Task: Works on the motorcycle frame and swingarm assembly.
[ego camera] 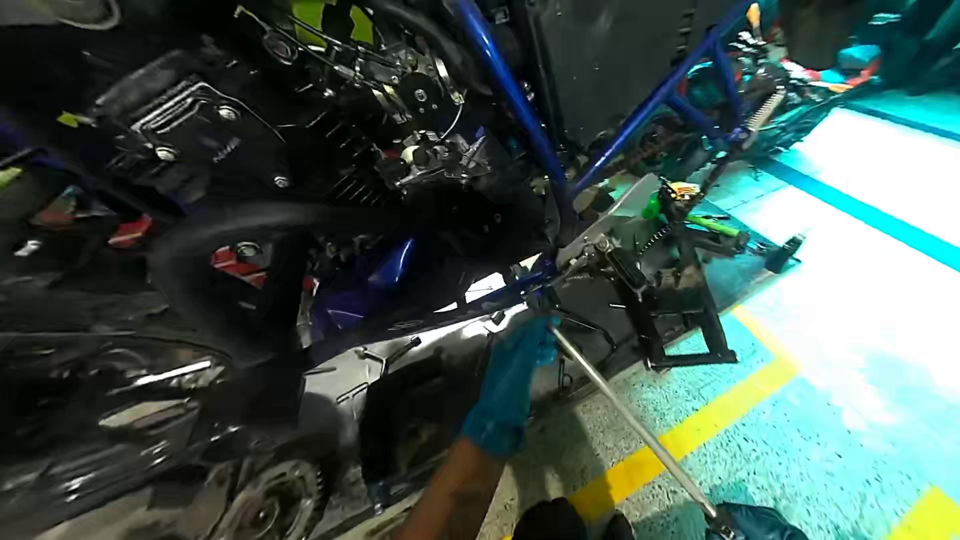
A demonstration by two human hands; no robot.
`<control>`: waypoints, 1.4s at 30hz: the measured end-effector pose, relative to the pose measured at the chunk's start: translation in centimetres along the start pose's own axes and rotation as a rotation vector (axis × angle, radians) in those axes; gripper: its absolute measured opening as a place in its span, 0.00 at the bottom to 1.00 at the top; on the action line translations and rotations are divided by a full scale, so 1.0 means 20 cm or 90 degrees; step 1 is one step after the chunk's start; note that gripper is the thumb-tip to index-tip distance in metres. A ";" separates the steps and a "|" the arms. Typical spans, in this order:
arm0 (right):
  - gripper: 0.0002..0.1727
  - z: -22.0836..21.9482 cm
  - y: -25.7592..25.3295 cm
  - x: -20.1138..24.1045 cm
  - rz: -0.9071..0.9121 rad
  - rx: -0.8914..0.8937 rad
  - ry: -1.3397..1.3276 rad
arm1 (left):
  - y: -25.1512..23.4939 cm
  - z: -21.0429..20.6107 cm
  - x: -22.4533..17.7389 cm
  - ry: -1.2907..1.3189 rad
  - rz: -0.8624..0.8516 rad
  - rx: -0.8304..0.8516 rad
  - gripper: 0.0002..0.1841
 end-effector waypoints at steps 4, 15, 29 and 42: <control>0.13 -0.11 -0.41 -0.06 0.140 0.094 0.120 | -0.31 -0.14 -0.20 0.068 -0.006 0.036 0.20; 0.10 -0.23 -0.71 -0.29 0.131 0.174 0.151 | -0.58 -0.21 -0.31 0.267 -0.044 0.006 0.21; 0.14 -0.36 -0.63 -0.46 0.065 0.217 0.032 | -0.55 -0.20 -0.31 0.215 -0.072 0.018 0.24; 0.19 -0.42 -0.59 -0.50 0.028 0.256 -0.015 | -0.47 -0.18 -0.29 0.128 -0.110 -0.042 0.23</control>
Point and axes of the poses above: each hand's wrist, its own y-axis away from the middle knuckle, its own z-axis out of the back of the hand, x = y × z, the point moved 9 cm from there along -y, towards the middle knuckle, and after that the axes turned 13 degrees about z, right-handed, at the moved point
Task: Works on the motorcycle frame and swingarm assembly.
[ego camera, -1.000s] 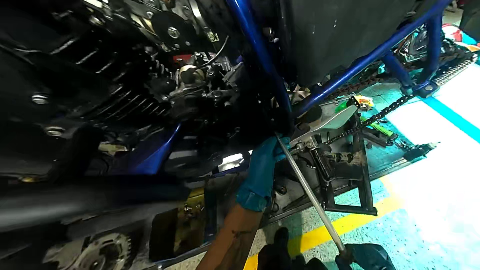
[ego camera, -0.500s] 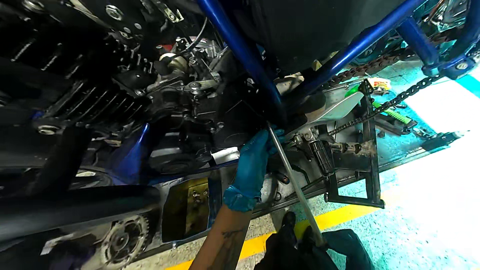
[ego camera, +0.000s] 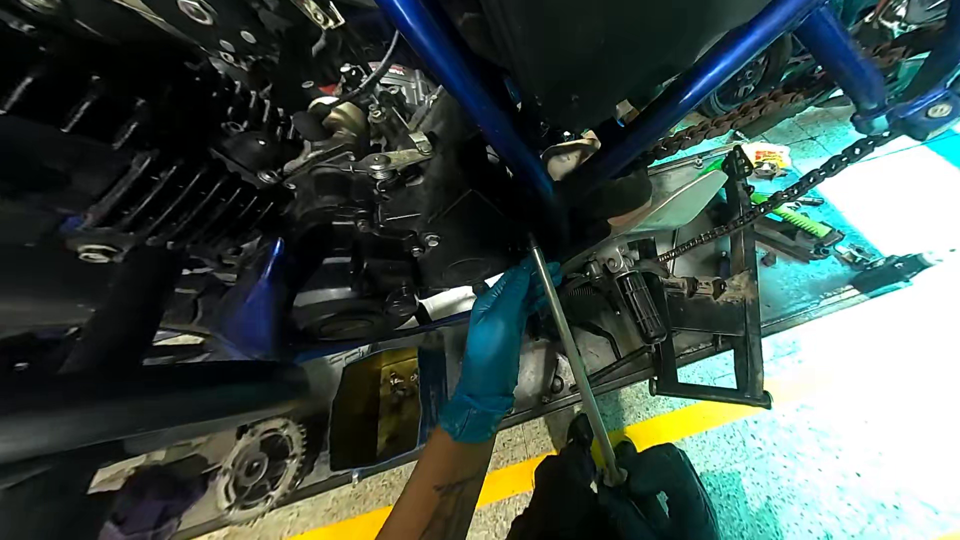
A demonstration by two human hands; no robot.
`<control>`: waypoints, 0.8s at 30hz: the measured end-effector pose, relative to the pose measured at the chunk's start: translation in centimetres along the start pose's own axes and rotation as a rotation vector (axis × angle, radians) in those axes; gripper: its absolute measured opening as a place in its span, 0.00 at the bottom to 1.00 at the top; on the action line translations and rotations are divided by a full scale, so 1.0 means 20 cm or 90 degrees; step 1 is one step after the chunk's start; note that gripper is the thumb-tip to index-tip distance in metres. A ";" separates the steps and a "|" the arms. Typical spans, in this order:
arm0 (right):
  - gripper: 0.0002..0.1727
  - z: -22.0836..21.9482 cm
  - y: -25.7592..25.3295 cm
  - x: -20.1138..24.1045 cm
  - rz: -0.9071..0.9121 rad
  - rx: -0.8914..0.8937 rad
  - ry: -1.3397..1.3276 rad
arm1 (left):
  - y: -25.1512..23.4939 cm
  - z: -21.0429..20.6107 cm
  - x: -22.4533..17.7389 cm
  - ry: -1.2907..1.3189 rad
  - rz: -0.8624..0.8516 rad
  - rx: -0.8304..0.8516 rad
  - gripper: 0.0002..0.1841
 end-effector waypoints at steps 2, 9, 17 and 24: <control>0.18 0.00 -0.02 0.05 0.022 0.022 0.004 | 0.01 0.01 -0.01 0.009 0.000 -0.003 0.22; 0.16 -0.04 -0.04 0.08 0.059 0.039 -0.018 | 0.00 0.02 -0.02 0.032 0.011 -0.008 0.23; 0.14 -0.01 -0.12 0.19 0.079 0.011 -0.012 | -0.01 0.04 -0.01 0.050 0.008 0.002 0.22; 0.17 -0.02 -0.04 0.09 0.068 -0.007 -0.022 | 0.00 0.04 -0.01 0.040 -0.005 -0.002 0.22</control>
Point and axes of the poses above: each hand's wrist, its own y-axis away from the middle knuckle, its own z-axis out of the back of the hand, x = y × z, the point moved 9 cm from there along -y, towards the middle knuckle, and after that the axes turned 13 degrees about z, right-handed, at the moved point
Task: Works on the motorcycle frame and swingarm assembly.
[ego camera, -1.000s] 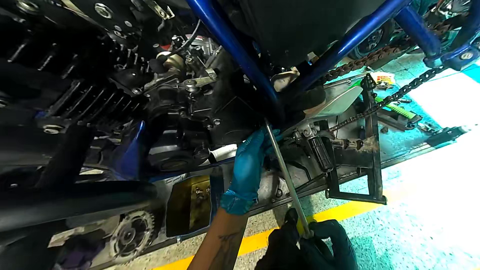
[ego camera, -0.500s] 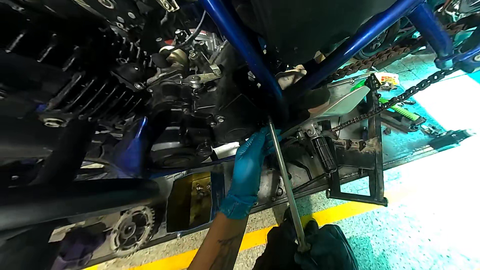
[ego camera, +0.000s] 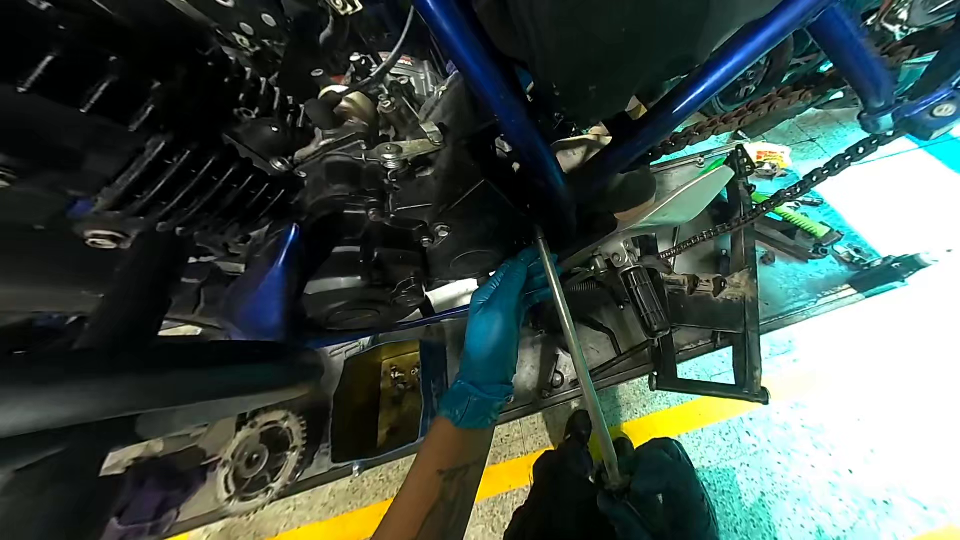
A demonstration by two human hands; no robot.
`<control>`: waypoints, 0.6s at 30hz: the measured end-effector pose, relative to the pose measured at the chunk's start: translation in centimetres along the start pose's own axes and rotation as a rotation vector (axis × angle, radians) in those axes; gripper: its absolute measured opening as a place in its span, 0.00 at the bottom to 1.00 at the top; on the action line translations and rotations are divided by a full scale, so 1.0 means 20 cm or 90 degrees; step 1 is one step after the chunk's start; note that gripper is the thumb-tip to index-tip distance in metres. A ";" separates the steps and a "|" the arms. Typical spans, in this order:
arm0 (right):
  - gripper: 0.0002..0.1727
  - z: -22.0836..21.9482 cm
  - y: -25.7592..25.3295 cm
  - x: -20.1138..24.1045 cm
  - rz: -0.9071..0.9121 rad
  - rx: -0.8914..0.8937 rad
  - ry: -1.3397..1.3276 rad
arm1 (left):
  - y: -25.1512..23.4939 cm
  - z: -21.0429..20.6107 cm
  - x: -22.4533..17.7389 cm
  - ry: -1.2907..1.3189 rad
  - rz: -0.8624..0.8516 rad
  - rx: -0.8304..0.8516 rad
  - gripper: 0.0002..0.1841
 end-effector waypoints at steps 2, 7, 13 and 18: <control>0.18 0.00 -0.01 0.01 -0.001 -0.004 0.012 | 0.02 0.00 -0.01 -0.009 0.003 0.002 0.23; 0.22 0.02 0.02 0.00 0.030 -0.042 0.007 | 0.06 0.04 -0.01 -0.036 -0.008 -0.009 0.23; 0.22 0.03 0.01 0.02 0.027 -0.023 0.010 | 0.17 0.12 0.05 -0.082 -0.020 -0.041 0.22; 0.19 0.19 0.08 0.01 -0.038 -0.006 0.050 | 0.52 0.19 0.35 -0.151 0.112 0.033 0.25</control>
Point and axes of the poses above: each hand's wrist, its own y-axis away from the middle knuckle, its own z-axis out of the back of the hand, x = y × z, the point moved 9 cm from there along -y, towards the middle knuckle, and after that the axes turned 13 degrees about z, right-handed, at the moved point
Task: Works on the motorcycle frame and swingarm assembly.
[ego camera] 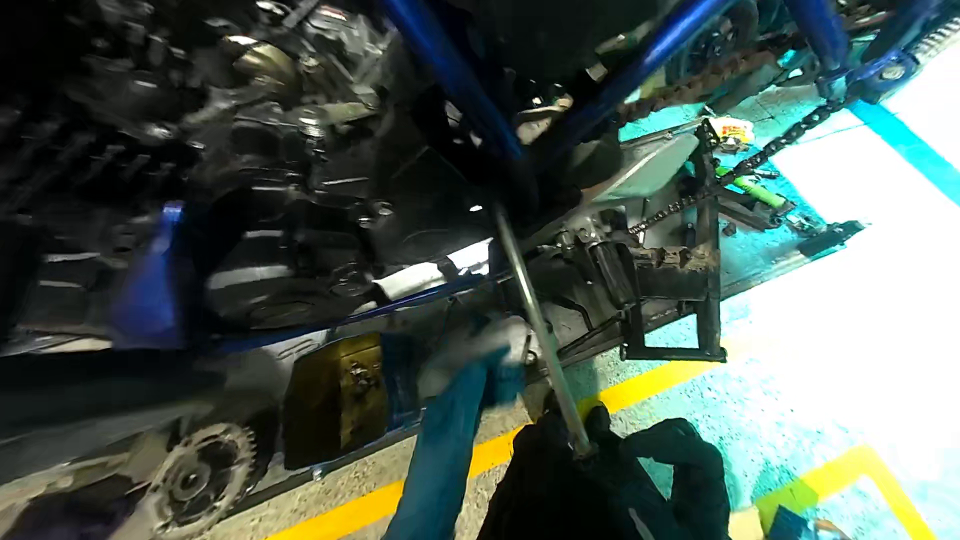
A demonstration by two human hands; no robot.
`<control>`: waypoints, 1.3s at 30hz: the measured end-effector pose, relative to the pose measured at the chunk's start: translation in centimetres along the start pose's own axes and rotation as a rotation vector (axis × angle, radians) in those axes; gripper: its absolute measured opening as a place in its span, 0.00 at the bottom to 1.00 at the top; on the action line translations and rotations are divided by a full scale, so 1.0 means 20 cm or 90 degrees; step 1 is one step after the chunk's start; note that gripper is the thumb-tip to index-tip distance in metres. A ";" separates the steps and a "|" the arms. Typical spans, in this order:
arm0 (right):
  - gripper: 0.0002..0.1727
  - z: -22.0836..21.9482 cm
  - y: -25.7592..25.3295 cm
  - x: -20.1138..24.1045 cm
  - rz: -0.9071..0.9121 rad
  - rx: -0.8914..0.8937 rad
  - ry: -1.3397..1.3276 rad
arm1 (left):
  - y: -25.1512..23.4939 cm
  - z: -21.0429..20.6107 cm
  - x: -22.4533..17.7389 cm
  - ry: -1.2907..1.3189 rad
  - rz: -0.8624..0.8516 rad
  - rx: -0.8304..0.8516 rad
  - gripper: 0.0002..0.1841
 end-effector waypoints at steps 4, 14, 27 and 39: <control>0.16 0.30 0.20 -0.11 -0.100 -0.063 0.123 | 0.27 -0.21 0.33 0.025 0.175 0.175 0.29; 0.14 0.57 0.27 -0.37 -0.159 -0.022 -0.010 | 0.39 -0.50 0.23 0.151 0.087 0.012 0.31; 0.10 1.03 0.02 -0.75 -0.032 0.149 -0.072 | 0.64 -0.62 0.12 0.343 0.040 -0.311 0.24; 0.11 0.87 0.12 -0.77 -0.102 0.267 -0.051 | 1.01 -0.61 0.90 0.333 0.395 -0.388 0.28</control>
Point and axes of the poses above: each hand's wrist, its own y-axis away from the middle knuckle, its own z-axis out of the back of the hand, x = y × z, the point moved 9 cm from there along -y, towards the middle knuckle, and after that the axes turned 13 degrees about z, right-handed, at the moved point
